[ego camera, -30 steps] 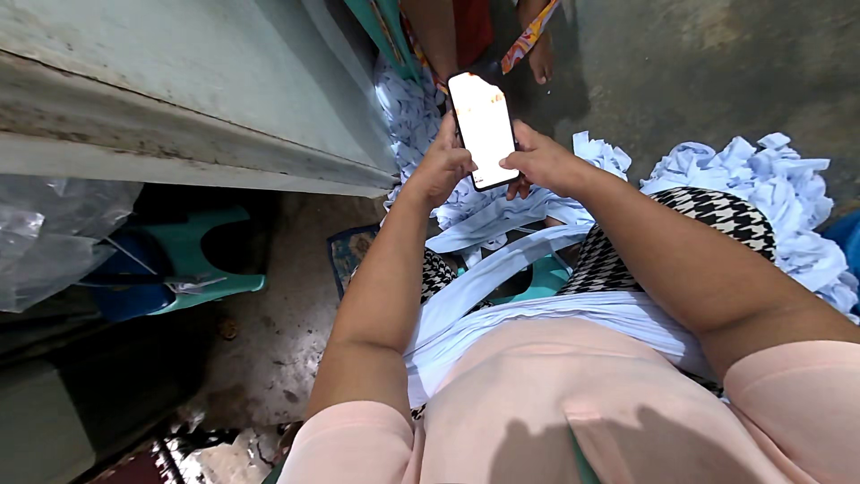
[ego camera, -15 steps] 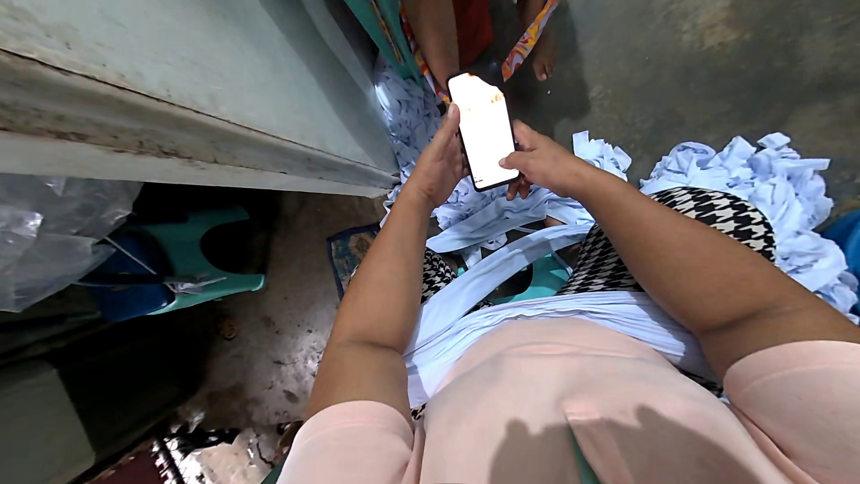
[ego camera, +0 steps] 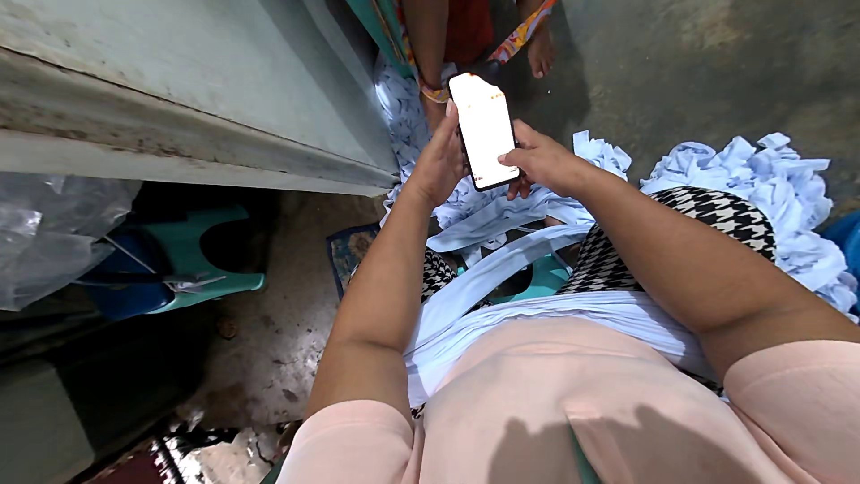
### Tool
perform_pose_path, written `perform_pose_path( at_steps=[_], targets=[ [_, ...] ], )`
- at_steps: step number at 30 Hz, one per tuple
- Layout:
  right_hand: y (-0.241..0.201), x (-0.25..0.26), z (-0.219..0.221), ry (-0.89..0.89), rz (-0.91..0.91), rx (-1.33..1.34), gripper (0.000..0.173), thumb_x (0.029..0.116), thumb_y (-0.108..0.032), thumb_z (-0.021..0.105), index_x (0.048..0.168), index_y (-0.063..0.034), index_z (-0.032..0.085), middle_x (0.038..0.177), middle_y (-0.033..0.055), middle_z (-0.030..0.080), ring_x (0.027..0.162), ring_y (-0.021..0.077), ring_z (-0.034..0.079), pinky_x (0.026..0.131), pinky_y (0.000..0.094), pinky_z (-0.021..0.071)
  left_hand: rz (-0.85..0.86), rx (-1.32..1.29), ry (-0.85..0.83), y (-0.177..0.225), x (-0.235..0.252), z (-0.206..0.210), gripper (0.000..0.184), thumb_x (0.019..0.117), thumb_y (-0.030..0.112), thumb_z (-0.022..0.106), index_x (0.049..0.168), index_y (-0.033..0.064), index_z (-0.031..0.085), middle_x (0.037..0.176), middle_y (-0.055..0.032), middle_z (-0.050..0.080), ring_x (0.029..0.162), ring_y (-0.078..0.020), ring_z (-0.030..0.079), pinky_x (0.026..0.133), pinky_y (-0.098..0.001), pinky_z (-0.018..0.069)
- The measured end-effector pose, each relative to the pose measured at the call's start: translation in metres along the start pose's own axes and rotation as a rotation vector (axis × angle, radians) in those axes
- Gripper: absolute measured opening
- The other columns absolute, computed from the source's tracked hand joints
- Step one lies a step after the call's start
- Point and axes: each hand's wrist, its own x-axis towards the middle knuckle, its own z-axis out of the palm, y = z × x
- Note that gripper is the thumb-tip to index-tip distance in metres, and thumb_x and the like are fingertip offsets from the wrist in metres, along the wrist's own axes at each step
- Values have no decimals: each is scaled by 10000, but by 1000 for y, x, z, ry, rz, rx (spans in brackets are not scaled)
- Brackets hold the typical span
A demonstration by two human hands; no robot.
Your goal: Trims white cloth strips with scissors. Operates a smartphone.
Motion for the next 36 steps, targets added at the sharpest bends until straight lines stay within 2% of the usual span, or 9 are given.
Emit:
perform_pose_path(
  at_steps=[6, 12, 20, 31, 33, 36],
  targets=[
    [-1, 0, 0, -3, 9, -9, 483, 1027, -12, 468, 1476, -155, 359, 1105, 172, 661, 630, 254, 675, 512, 366, 573, -1, -7, -2, 1, 0, 1, 783, 1032, 646, 81, 1627, 140, 132, 1516, -113, 494, 1330, -226, 544, 1096, -447, 465],
    [0, 0, 0, -9, -3, -10, 461, 1045, -27, 462, 1475, -156, 358, 1114, 176, 661, 637, 260, 678, 526, 374, 578, 5, -16, 20, 0, 1, 0, 768, 1032, 644, 123, 1621, 151, 138, 1495, -122, 511, 1310, -241, 560, 1077, -456, 480],
    [0, -1, 1, -5, -4, -15, 533, 1058, -50, 462, 1546, -189, 298, 1140, 172, 661, 634, 253, 676, 533, 379, 584, 18, -9, 10, 1, 1, 1, 774, 1027, 645, 79, 1625, 155, 129, 1497, -127, 507, 1309, -250, 562, 1066, -466, 492],
    [-1, 0, 1, 4, 3, -25, 471, 1064, -80, 471, 1508, -164, 340, 1132, 165, 663, 630, 246, 679, 525, 370, 584, 15, -11, 6, 0, 1, 1, 795, 1021, 669, 79, 1637, 165, 97, 1536, -127, 470, 1347, -262, 533, 1088, -486, 476],
    [-1, -1, 1, 4, 2, -22, 461, 1066, -80, 471, 1501, -160, 345, 1130, 165, 662, 629, 245, 677, 527, 370, 584, 16, -15, 5, 1, 1, 1, 801, 1019, 675, 87, 1643, 174, 55, 1566, -125, 435, 1369, -264, 512, 1099, -490, 466],
    [-1, 0, 1, 7, 1, -14, 461, 1065, -78, 469, 1501, -162, 346, 1131, 162, 666, 625, 244, 676, 523, 365, 580, 27, -5, -4, 1, 1, 2, 794, 1020, 665, 74, 1636, 165, 82, 1538, -128, 468, 1343, -267, 536, 1075, -489, 487]
  ],
)
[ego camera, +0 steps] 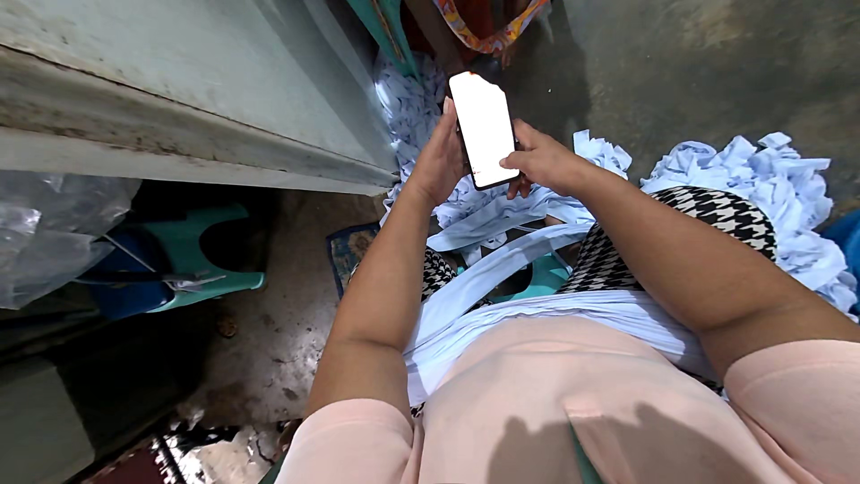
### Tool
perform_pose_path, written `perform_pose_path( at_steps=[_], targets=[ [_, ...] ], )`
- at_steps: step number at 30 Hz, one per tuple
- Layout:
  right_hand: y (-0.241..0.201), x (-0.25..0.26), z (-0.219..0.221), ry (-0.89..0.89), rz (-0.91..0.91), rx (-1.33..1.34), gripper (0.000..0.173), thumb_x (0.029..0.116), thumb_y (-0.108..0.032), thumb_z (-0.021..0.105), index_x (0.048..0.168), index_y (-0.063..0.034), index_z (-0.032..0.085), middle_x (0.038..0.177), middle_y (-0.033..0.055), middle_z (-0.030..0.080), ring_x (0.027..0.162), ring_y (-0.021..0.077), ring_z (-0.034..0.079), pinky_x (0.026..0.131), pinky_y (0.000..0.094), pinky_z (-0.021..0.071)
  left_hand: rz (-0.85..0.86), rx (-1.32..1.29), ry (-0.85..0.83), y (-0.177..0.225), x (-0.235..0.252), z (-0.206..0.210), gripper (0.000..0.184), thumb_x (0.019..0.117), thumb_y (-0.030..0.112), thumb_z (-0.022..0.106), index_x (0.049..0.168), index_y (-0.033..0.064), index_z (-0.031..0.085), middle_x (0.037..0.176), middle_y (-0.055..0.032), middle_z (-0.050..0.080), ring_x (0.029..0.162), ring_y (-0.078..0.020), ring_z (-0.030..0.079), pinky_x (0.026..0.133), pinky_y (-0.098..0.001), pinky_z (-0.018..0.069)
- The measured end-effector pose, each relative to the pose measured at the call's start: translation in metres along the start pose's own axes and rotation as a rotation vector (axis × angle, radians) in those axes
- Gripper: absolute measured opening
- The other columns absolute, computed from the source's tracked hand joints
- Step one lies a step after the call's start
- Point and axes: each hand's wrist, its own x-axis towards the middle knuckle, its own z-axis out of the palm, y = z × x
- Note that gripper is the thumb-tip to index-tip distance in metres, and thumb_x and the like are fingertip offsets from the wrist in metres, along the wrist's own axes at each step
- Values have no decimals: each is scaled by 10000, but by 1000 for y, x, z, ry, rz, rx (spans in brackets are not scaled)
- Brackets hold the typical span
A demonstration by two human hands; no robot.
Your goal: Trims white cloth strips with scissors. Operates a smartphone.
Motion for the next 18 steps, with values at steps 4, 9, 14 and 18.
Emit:
perform_pose_path(
  at_steps=[4, 9, 14, 18],
  targets=[
    [1, 0, 0, -1, 2, 9, 523, 1067, -84, 473, 1549, -191, 300, 1128, 164, 667, 624, 251, 675, 524, 372, 583, -4, 0, -3, 0, 0, 0, 797, 1021, 658, 47, 1634, 151, 106, 1526, -136, 480, 1335, -271, 543, 1077, -488, 485],
    [1, 0, 0, -5, -13, -1, 458, 1069, -91, 472, 1501, -172, 344, 1117, 165, 668, 618, 249, 675, 521, 370, 584, -8, -1, 0, 0, 1, -1, 794, 1021, 661, 48, 1631, 159, 119, 1525, -128, 482, 1340, -262, 538, 1080, -483, 481],
    [2, 1, -1, -11, -16, -6, 436, 1070, -98, 470, 1484, -166, 354, 1126, 163, 668, 628, 252, 676, 528, 374, 584, -12, -4, 12, 0, 1, 0, 787, 1023, 656, 41, 1629, 160, 124, 1507, -132, 498, 1321, -265, 554, 1069, -486, 490],
    [2, 2, -1, -8, -20, -1, 467, 1068, -96, 475, 1507, -174, 334, 1135, 165, 664, 632, 254, 678, 529, 383, 586, -14, 3, 1, 0, 1, 0, 788, 1022, 654, 45, 1629, 156, 115, 1507, -131, 500, 1323, -261, 552, 1073, -481, 486]
  ],
)
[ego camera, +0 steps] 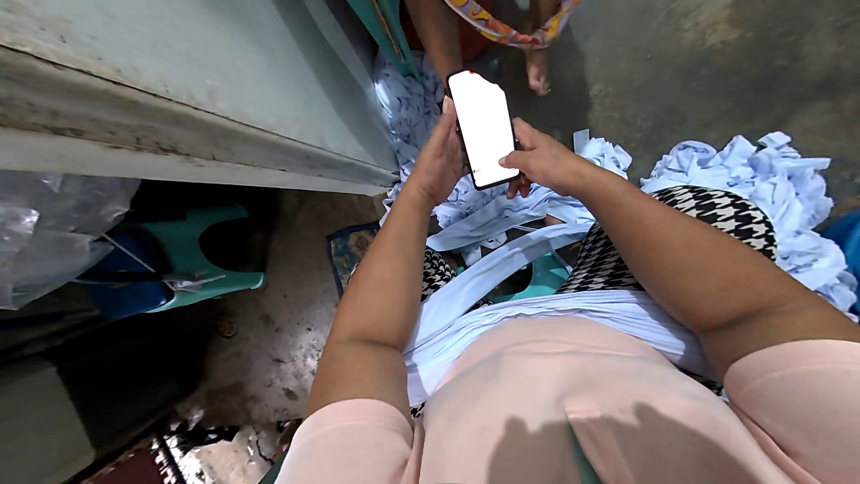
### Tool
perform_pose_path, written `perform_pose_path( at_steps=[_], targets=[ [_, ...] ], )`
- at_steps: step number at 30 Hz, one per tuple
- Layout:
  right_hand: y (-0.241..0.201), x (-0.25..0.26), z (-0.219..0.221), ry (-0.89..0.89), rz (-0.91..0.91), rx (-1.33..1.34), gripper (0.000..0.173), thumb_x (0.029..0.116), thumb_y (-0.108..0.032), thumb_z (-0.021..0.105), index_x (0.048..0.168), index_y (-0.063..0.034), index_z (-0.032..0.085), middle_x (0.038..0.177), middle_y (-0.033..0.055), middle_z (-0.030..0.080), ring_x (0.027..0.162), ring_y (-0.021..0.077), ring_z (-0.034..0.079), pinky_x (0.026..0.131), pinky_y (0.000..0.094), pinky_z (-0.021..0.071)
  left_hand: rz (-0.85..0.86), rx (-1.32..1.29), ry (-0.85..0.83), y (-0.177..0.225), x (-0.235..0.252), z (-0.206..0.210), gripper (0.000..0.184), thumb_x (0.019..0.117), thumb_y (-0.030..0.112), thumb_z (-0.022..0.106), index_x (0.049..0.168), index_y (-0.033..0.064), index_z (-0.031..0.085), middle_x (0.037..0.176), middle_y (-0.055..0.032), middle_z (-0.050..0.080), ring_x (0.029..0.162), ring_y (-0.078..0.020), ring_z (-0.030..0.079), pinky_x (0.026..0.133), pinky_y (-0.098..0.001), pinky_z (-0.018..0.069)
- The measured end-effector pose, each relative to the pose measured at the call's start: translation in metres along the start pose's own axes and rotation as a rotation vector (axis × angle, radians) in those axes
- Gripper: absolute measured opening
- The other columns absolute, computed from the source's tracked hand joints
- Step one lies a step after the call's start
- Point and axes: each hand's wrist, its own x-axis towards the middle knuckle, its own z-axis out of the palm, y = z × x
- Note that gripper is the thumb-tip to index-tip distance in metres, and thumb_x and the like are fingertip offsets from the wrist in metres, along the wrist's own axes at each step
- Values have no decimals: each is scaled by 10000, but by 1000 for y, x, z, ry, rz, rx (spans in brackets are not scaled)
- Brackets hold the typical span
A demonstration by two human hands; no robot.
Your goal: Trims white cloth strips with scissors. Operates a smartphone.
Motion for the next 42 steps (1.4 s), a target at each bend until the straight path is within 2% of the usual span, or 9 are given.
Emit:
perform_pose_path(
  at_steps=[1, 7, 13, 17, 24, 35, 38, 42],
  targets=[
    [0, 0, 0, -2, 0, 2, 507, 1070, -96, 476, 1541, -187, 311, 1149, 166, 661, 639, 258, 678, 534, 387, 588, 2, -1, 3, 0, 0, 0, 788, 1022, 654, 49, 1627, 154, 124, 1499, -130, 507, 1317, -259, 557, 1067, -479, 491],
    [-1, -1, 0, 0, 1, -8, 410, 1072, -102, 475, 1465, -151, 367, 1132, 160, 666, 634, 252, 681, 534, 375, 588, -8, 1, 9, 1, -1, 0, 797, 1019, 662, 34, 1630, 157, 119, 1518, -124, 491, 1334, -260, 544, 1080, -477, 480],
    [0, 0, 0, -1, 1, -6, 398, 1074, -111, 480, 1456, -154, 379, 1129, 158, 665, 633, 250, 681, 527, 374, 588, 4, 1, -9, 0, 0, -1, 802, 1017, 667, 43, 1634, 159, 102, 1526, -130, 481, 1343, -267, 535, 1086, -488, 475],
    [0, 0, 0, 4, 0, -12, 447, 1076, -113, 476, 1501, -166, 347, 1126, 164, 668, 625, 250, 678, 532, 379, 589, 8, -6, -3, 0, 0, 0, 802, 1017, 670, 43, 1637, 163, 86, 1531, -126, 475, 1340, -261, 538, 1086, -483, 477],
    [-2, -3, 1, 12, 3, -23, 428, 1076, -110, 478, 1486, -153, 363, 1129, 162, 667, 641, 245, 681, 539, 378, 588, -3, -10, 5, -1, 0, 0, 796, 1019, 667, 57, 1631, 162, 112, 1533, -116, 472, 1331, -248, 544, 1073, -466, 485],
    [-1, -2, 1, 8, 9, -21, 436, 1079, -118, 481, 1494, -161, 353, 1127, 168, 667, 626, 250, 678, 531, 376, 588, 0, -19, -2, -1, 0, -1, 798, 1016, 674, 62, 1639, 177, 70, 1549, -117, 454, 1348, -249, 531, 1089, -467, 474],
    [0, -2, 1, 8, 6, -14, 424, 1080, -122, 482, 1484, -156, 358, 1113, 168, 670, 623, 249, 677, 529, 370, 586, -1, -10, 6, -2, 1, -1, 795, 1015, 670, 51, 1633, 171, 95, 1527, -121, 476, 1324, -250, 549, 1067, -466, 489],
    [-1, -1, 1, 13, 12, -17, 477, 1081, -129, 483, 1528, -168, 322, 1130, 174, 667, 622, 251, 676, 529, 374, 586, -3, -14, 14, -2, 1, 0, 802, 1013, 674, 51, 1626, 162, 121, 1509, -121, 495, 1306, -248, 563, 1053, -460, 499]
  ],
)
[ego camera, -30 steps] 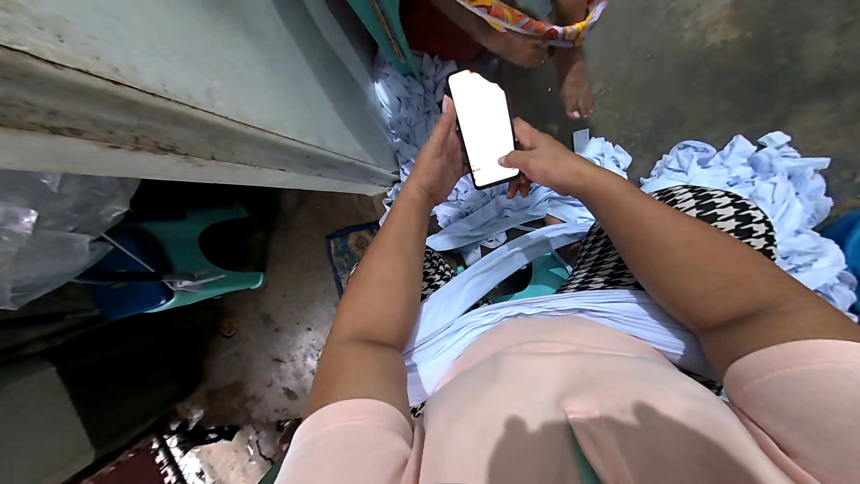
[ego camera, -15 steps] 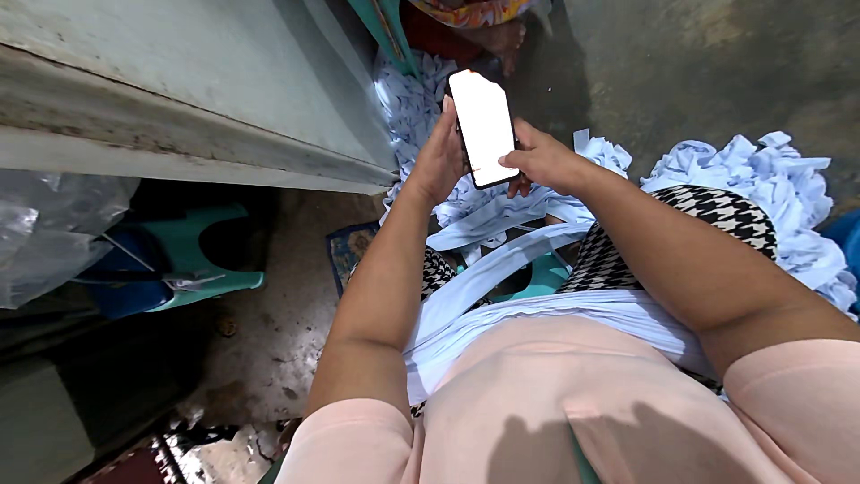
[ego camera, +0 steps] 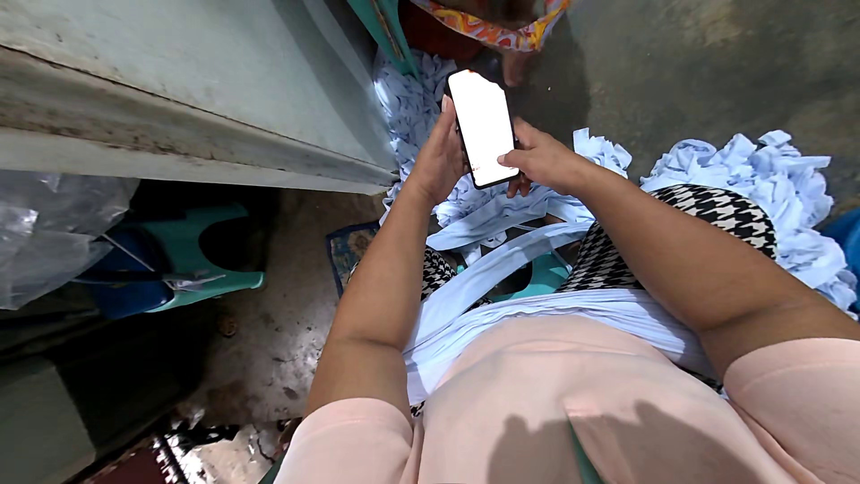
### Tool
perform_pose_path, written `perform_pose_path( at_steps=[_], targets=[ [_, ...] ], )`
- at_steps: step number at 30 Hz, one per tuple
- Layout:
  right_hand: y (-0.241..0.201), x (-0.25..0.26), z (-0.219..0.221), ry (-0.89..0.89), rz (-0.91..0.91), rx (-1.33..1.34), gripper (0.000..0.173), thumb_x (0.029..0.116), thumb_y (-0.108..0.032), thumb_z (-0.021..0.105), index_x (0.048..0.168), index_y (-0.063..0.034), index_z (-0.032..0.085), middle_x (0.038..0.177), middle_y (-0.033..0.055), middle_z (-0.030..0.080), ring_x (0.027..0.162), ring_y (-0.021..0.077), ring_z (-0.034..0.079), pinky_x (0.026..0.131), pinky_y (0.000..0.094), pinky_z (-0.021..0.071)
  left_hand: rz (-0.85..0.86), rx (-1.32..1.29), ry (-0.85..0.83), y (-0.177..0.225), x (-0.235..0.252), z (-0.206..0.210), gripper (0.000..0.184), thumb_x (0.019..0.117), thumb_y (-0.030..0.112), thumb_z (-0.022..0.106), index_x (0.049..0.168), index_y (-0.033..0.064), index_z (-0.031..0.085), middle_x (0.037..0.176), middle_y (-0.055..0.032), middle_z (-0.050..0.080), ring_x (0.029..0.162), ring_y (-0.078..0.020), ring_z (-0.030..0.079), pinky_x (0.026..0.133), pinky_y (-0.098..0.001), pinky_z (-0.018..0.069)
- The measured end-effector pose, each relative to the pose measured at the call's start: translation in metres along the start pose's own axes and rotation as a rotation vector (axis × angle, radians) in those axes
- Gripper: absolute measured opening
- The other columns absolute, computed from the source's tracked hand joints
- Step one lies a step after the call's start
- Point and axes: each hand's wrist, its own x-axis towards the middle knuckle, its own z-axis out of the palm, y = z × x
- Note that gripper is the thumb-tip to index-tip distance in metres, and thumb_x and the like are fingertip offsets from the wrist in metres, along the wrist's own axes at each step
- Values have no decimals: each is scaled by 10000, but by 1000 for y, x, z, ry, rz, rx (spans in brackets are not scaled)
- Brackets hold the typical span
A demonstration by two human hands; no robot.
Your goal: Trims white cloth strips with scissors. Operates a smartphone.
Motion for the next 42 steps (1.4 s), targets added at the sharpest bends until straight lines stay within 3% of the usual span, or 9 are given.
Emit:
perform_pose_path(
  at_steps=[7, 11, 15, 21, 39, 42],
  targets=[
    [0, 0, 0, -1, -1, 10, 441, 1088, -153, 479, 1508, -165, 343, 1116, 178, 669, 619, 257, 680, 525, 377, 588, -7, 1, -3, 0, -1, 0, 795, 1014, 668, 41, 1632, 171, 98, 1526, -122, 477, 1320, -250, 553, 1062, -463, 493],
    [2, 3, -2, 4, 6, 88, 384, 1121, -286, 356, 1492, -190, 377, 1064, 164, 693, 620, 257, 676, 504, 362, 566, -5, -10, -6, 1, -1, 1, 776, 1019, 653, 23, 1631, 182, 100, 1525, -116, 481, 1328, -256, 547, 1072, -475, 485],
    [4, 3, -4, 36, 6, 132, 468, 1127, -405, 280, 1548, -222, 370, 1056, 173, 706, 648, 280, 701, 516, 378, 588, -6, -19, -27, 0, -1, 0, 794, 1013, 668, 36, 1630, 174, 107, 1511, -116, 497, 1309, -251, 563, 1061, -467, 495],
    [3, 1, -2, 81, 18, 122, 471, 1133, -385, 285, 1566, -217, 362, 1065, 172, 706, 656, 275, 704, 514, 373, 587, -14, 13, -34, 0, -1, 1, 813, 1005, 679, 50, 1616, 152, 146, 1493, -114, 512, 1292, -238, 573, 1048, -456, 502],
    [4, 2, -3, 71, 28, 153, 496, 1128, -450, 211, 1455, -162, 448, 987, 148, 718, 660, 266, 708, 513, 362, 580, 7, 18, -29, 0, -2, 1, 814, 1005, 682, 61, 1623, 155, 114, 1493, -112, 514, 1289, -237, 577, 1049, -451, 504],
    [3, 1, -2, 78, 29, 146, 512, 1128, -449, 214, 1497, -168, 430, 1013, 156, 715, 673, 269, 707, 524, 366, 581, 21, 22, -40, 0, -2, 1, 800, 1013, 667, 66, 1614, 144, 151, 1487, -114, 516, 1283, -239, 580, 1042, -451, 510]
  ],
)
